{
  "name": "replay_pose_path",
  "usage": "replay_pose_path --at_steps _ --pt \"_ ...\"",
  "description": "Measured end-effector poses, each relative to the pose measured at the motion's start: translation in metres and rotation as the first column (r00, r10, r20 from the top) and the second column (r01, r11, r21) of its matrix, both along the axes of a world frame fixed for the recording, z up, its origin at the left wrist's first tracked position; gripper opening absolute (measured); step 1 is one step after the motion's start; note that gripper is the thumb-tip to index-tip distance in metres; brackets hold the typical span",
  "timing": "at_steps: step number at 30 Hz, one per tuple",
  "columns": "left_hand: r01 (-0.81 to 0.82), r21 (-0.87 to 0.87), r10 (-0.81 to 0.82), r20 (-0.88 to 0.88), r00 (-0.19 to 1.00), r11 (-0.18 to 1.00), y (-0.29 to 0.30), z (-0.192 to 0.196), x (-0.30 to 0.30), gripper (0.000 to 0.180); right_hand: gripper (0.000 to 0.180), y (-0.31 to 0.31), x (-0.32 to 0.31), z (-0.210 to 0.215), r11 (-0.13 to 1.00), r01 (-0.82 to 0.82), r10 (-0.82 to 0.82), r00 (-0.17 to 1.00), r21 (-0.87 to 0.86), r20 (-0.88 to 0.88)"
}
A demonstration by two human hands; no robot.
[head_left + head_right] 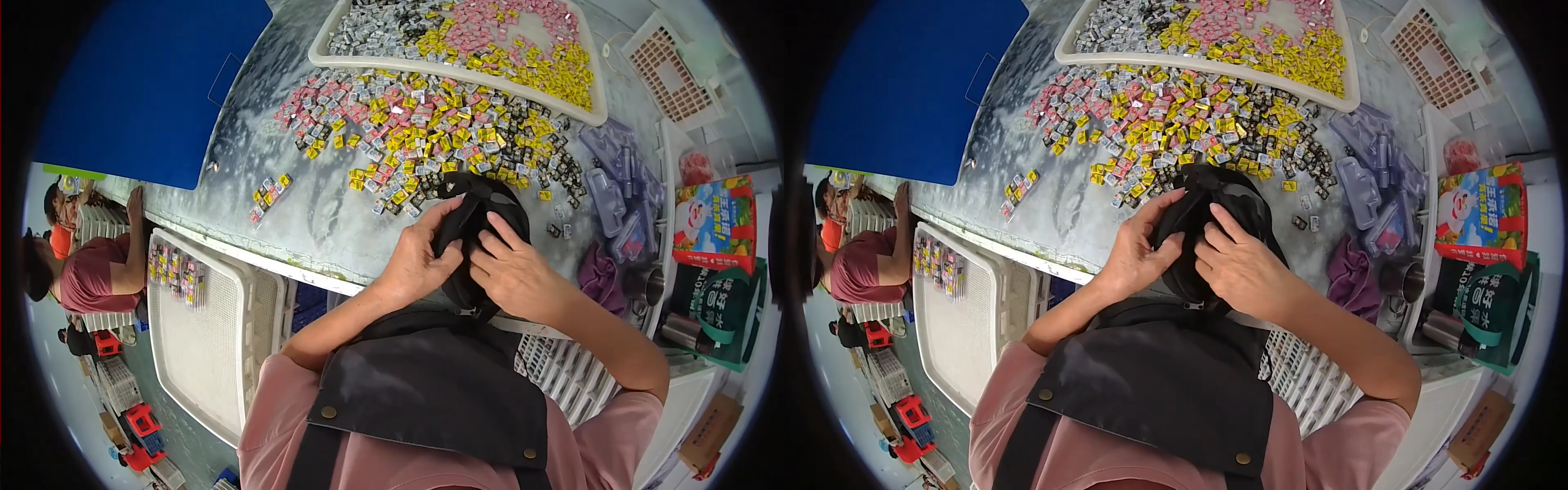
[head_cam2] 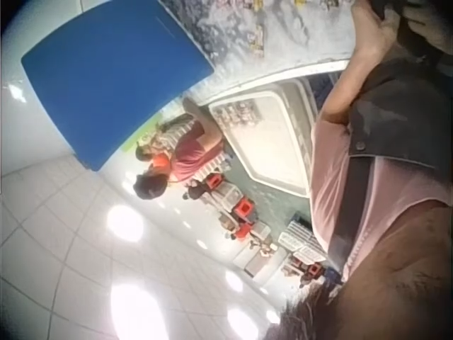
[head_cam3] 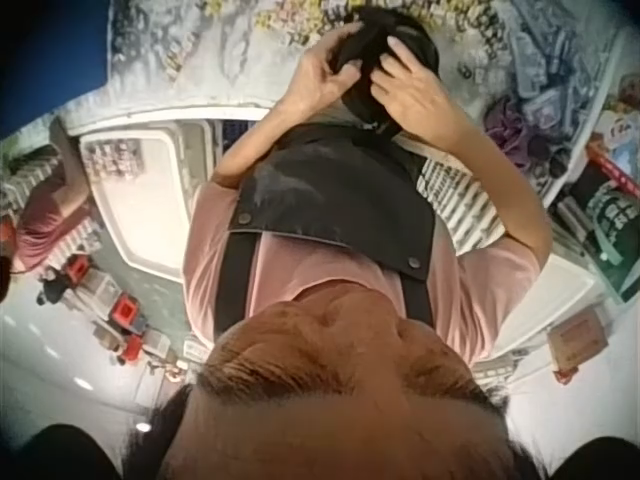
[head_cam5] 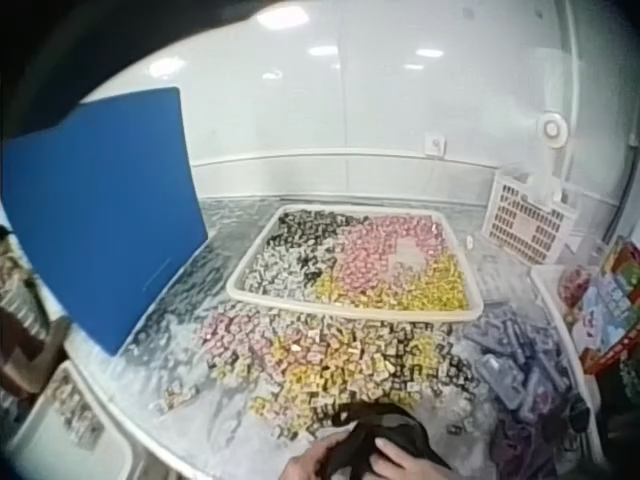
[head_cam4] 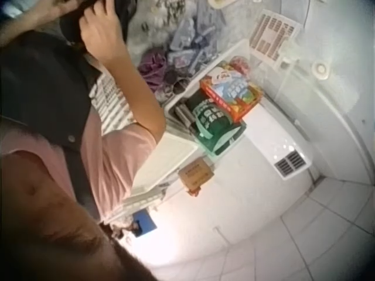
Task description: Sorting small colorful packaged items by color and lining them up on a workstation for packaging.
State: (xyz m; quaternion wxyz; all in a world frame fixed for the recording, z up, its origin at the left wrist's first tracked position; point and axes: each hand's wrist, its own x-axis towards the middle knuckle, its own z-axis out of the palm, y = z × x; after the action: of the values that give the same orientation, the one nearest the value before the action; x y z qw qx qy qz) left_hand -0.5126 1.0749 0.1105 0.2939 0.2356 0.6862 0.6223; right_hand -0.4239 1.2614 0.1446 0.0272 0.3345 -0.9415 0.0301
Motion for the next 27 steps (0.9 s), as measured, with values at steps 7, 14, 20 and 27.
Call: replay_pose_path --at_steps 7,14,20,27 --pt "0.007 0.018 -0.007 -0.011 1.000 1.000 0.006 0.005 0.001 0.049 0.022 0.021 0.014 0.002 0.996 0.087 -0.086 0.991 -0.004 0.102" --pt "0.038 -0.019 -0.037 0.027 0.999 0.999 0.007 0.011 0.000 0.050 0.018 0.027 0.024 -0.009 0.986 0.157 -0.156 0.988 -0.060 0.024" --pt "0.016 -0.038 -0.018 -0.052 0.998 0.999 0.005 0.012 0.001 0.051 0.012 0.019 0.013 -0.004 0.993 0.119 -0.118 0.992 -0.009 0.030" --pt "0.045 -0.089 -0.043 0.026 0.999 0.995 -0.007 0.017 0.000 0.054 0.011 0.020 0.011 -0.005 0.982 0.151 -0.153 0.988 -0.113 -0.008"
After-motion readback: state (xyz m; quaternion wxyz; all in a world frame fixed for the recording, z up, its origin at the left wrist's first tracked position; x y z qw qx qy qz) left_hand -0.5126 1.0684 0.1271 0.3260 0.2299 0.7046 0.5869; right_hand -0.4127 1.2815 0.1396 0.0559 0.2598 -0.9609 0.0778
